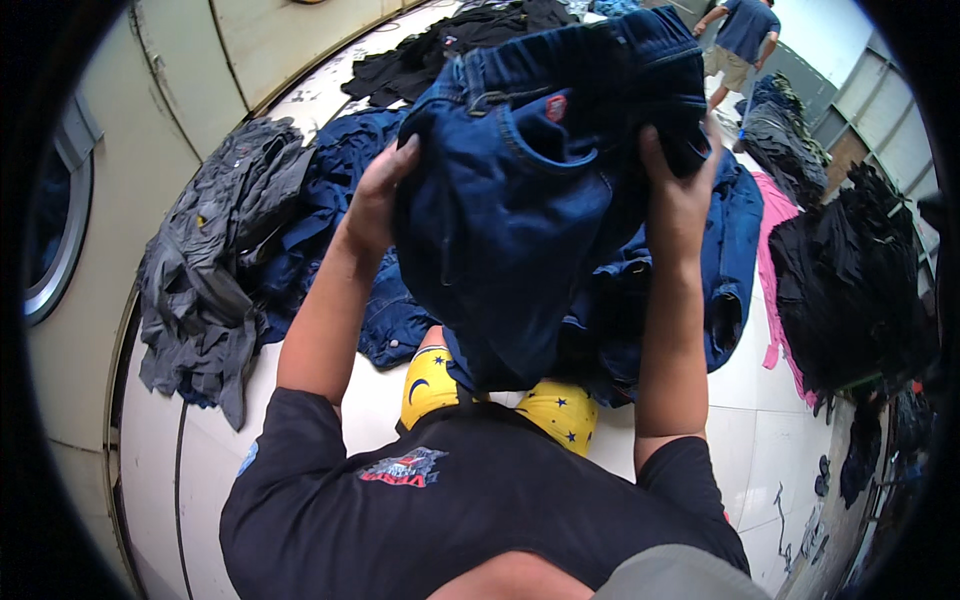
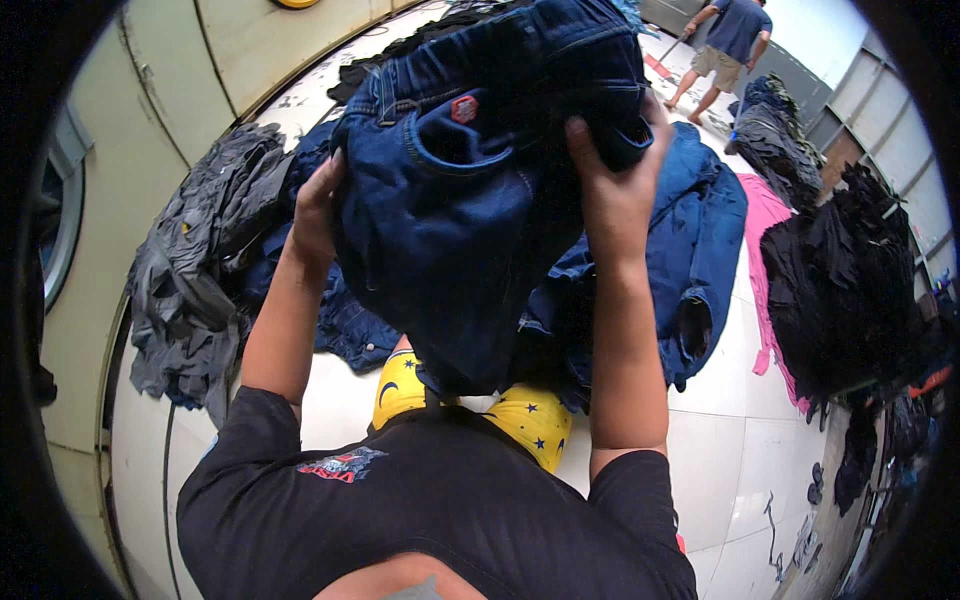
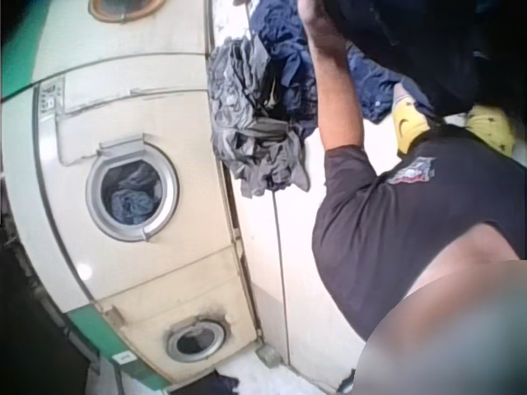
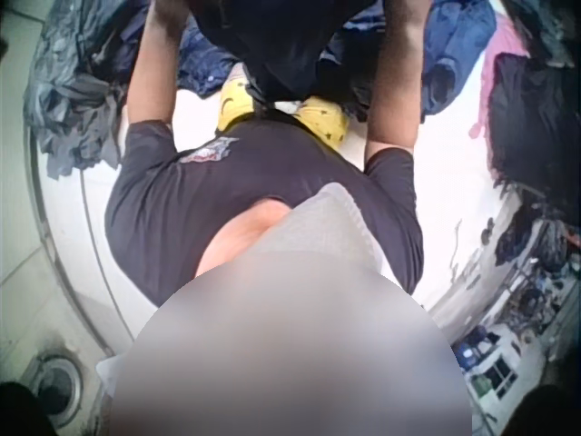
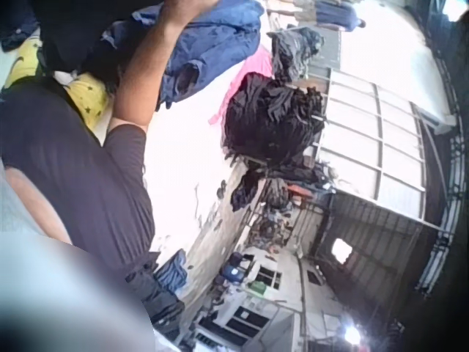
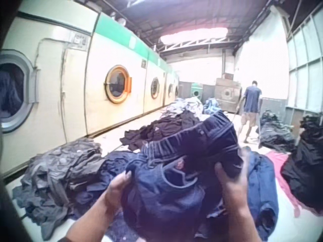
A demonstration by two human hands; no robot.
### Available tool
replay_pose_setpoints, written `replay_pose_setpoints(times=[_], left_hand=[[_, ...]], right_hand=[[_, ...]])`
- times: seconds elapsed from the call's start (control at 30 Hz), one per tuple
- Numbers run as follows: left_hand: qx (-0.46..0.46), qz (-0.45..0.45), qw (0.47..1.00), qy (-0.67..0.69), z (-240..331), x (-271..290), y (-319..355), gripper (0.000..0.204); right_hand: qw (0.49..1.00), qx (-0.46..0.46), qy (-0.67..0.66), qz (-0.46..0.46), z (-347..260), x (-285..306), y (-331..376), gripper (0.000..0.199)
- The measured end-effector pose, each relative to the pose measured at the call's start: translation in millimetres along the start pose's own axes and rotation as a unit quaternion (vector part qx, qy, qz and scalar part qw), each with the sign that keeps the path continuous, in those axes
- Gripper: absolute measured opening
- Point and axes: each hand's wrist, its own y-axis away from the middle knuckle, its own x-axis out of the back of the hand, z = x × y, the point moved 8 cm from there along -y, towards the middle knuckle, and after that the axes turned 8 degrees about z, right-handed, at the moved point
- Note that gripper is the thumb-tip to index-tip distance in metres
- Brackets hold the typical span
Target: The person sorts through a large pile of denim jeans on the floor, picking up individual pairs, briefly unfolding them, and placing them into a separate stack. The person handles the jeans one at a time, separating them from the main pile.
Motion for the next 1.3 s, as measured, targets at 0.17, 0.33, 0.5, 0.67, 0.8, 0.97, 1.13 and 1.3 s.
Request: replay_pose_setpoints(times=[0.17,0.33,0.5,0.67,0.8,0.97,1.13,1.3], left_hand=[[-0.114,-0.06,0.98,-0.149,-8.2,-81.3,-13.9,0.048],[-0.124,-0.042,0.973,-0.189,-56.1,-102.0,-11.4,0.102],[-0.004,-0.143,0.919,-0.368,-90.7,-153.8,24.7,0.064],[-0.299,0.041,0.891,-0.34,-27.3,-146.5,5.9,0.03],[-0.605,0.112,0.61,-0.499,8.8,-129.4,13.6,0.035],[-0.55,-0.017,0.672,-0.497,15.4,-205.0,-100.3,0.022],[-0.459,0.139,0.672,-0.565,-33.7,-288.0,-333.0,0.096],[-0.152,-0.08,0.711,-0.681,-213.5,-220.8,-338.0,0.104]], right_hand=[[0.983,0.04,0.156,-0.085,-31.7,26.3,67.9,0.092],[0.985,-0.095,0.036,-0.14,43.5,69.5,108.7,0.043],[0.923,0.127,0.325,-0.164,31.4,112.7,106.9,0.049],[0.977,0.15,0.151,-0.004,-55.8,176.6,80.4,0.027],[0.795,0.496,0.327,0.118,-118.3,225.8,95.4,0.043],[0.692,0.504,0.463,0.23,-115.8,261.5,-0.9,0.054],[0.696,0.362,0.597,0.17,-20.5,248.4,-242.2,0.078],[0.745,-0.027,0.646,-0.164,201.2,283.6,-224.6,0.088]])
